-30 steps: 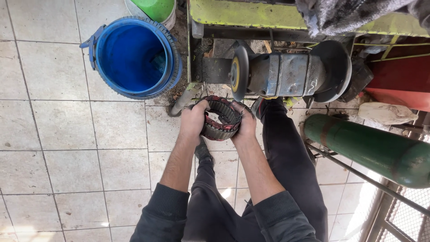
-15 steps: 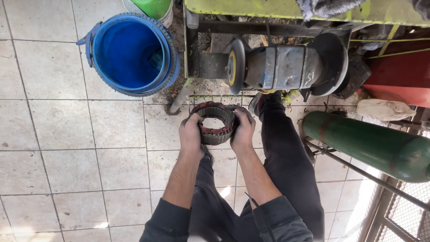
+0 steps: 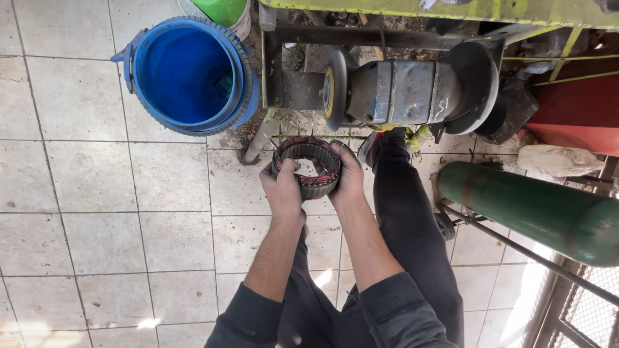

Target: Inspecting and wiping a motor stator in a mechanical workshop.

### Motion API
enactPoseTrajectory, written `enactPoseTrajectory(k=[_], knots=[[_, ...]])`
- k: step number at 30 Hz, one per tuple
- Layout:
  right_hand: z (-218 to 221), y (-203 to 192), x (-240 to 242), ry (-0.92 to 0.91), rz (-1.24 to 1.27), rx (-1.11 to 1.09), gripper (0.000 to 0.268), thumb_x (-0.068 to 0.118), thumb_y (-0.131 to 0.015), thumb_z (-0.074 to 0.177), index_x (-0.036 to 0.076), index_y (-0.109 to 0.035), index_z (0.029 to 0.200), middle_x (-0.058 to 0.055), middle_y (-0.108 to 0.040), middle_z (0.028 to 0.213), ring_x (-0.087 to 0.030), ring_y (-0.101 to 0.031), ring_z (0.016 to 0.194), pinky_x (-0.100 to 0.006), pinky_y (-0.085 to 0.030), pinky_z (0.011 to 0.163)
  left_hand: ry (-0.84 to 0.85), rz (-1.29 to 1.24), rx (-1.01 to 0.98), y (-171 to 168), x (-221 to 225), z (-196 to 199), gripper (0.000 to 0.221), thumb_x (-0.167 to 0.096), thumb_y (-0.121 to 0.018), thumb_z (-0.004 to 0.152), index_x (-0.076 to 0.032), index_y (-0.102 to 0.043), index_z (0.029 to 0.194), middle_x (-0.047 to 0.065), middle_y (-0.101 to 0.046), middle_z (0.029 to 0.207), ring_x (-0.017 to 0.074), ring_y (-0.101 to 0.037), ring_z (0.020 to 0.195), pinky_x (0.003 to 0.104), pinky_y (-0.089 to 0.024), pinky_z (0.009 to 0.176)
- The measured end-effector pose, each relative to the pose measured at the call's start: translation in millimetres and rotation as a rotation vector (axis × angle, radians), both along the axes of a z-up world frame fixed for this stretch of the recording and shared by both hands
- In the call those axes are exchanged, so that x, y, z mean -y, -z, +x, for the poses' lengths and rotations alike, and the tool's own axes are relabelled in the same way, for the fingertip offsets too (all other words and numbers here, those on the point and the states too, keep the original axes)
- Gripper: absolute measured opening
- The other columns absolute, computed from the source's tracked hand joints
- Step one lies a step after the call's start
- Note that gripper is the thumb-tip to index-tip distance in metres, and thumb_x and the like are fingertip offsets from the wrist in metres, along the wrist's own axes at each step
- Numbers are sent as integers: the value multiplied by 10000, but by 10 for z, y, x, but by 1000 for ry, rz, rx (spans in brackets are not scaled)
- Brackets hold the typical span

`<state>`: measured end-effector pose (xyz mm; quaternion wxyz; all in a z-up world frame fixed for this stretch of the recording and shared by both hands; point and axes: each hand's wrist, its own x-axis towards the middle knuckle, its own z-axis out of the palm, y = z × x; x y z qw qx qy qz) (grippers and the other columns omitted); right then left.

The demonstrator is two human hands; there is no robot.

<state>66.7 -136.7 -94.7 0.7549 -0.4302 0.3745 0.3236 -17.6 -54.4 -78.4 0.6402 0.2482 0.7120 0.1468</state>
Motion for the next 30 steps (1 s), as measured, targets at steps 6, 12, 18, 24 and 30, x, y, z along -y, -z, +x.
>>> enactPoseTrajectory(k=[6,12,18,24,30], knots=[[20,44,-86,64,44,-47,181,79,-832,762,77,-695,880,-136,-728,850,-285,-746,798,-492,-618,853,-25,58,-14,-128,-85,99,619,-173,-722,700,-22,-504,1259,136,-516,875,256,-611,728,410,-586,531],[58,54,-92,73,-1,-77,204,81,-851,744,91,-705,886,-129,-721,865,-274,-735,820,-473,-613,863,-17,78,-37,-119,-127,153,594,-182,-723,688,-22,-529,1226,122,-512,890,243,-588,770,405,-556,522],[73,-18,-147,91,-16,-93,213,61,-857,739,78,-711,894,-138,-715,874,-278,-723,825,-480,-611,862,-24,76,-39,-177,-132,171,571,-177,-715,687,-29,-533,1208,114,-497,885,240,-584,758,400,-560,505],[40,13,-142,93,-11,-108,208,68,-863,736,99,-706,870,-112,-717,870,-254,-723,822,-447,-615,850,-17,79,-32,-146,-155,154,581,-183,-715,691,-22,-530,1218,120,-488,898,252,-583,766,417,-567,506],[22,-62,-138,119,-17,-113,211,56,-863,738,89,-693,859,-116,-714,867,-254,-719,814,-440,-619,840,-1,60,-44,-67,-153,114,612,-195,-716,686,-14,-530,1241,127,-500,914,252,-587,779,423,-563,503]])
